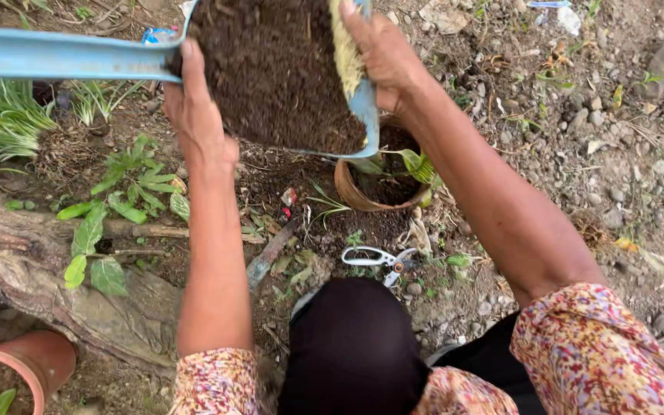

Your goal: The person plants a small plant into a pot by hand, filling the space with soil from a blue scoop.

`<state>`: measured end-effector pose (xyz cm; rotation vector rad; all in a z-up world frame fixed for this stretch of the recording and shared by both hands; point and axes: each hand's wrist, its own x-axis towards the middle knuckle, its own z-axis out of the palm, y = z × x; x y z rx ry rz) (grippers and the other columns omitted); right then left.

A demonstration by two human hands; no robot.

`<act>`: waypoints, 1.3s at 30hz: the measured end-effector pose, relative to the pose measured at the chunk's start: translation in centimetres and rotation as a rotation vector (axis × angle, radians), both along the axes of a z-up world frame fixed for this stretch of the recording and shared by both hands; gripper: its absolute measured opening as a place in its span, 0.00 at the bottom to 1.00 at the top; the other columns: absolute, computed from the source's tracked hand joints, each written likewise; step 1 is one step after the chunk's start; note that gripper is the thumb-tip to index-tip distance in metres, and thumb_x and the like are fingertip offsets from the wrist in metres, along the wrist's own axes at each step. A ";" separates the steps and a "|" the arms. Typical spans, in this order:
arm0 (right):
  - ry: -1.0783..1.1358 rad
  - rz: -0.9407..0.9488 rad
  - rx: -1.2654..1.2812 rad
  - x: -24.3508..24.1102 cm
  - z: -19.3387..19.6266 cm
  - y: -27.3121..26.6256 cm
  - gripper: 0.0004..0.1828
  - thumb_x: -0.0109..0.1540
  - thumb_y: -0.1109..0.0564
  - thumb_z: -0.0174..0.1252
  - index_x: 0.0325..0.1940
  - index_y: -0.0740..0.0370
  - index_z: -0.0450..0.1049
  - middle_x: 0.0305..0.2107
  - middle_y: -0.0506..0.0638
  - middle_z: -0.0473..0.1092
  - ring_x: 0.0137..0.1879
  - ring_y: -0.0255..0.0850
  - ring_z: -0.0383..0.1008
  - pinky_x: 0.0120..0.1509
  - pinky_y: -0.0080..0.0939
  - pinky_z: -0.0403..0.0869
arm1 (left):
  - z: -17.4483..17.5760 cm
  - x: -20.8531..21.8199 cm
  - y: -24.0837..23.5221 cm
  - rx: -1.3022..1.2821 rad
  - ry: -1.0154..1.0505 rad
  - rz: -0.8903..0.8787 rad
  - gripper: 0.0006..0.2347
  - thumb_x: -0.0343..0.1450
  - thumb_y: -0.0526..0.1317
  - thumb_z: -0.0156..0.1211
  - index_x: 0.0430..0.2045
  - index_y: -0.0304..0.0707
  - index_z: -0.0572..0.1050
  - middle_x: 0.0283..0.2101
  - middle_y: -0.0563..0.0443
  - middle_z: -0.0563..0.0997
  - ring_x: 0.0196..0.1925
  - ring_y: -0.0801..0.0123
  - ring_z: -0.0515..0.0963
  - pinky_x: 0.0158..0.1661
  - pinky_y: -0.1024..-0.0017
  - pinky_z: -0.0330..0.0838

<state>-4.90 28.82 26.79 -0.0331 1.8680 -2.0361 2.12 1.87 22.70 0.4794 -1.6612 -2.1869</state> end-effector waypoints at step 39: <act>-0.148 -0.635 -0.166 3.9 -6.6 9.9 0.61 0.53 0.23 0.55 0.80 0.53 0.41 0.76 0.58 0.42 0.78 0.57 0.41 0.68 0.78 0.54 | 4.2 -10.9 15.4 0.125 0.486 -0.247 0.08 0.67 0.42 0.72 0.27 0.38 0.82 0.28 0.50 0.86 0.34 0.67 0.84 0.48 0.54 0.76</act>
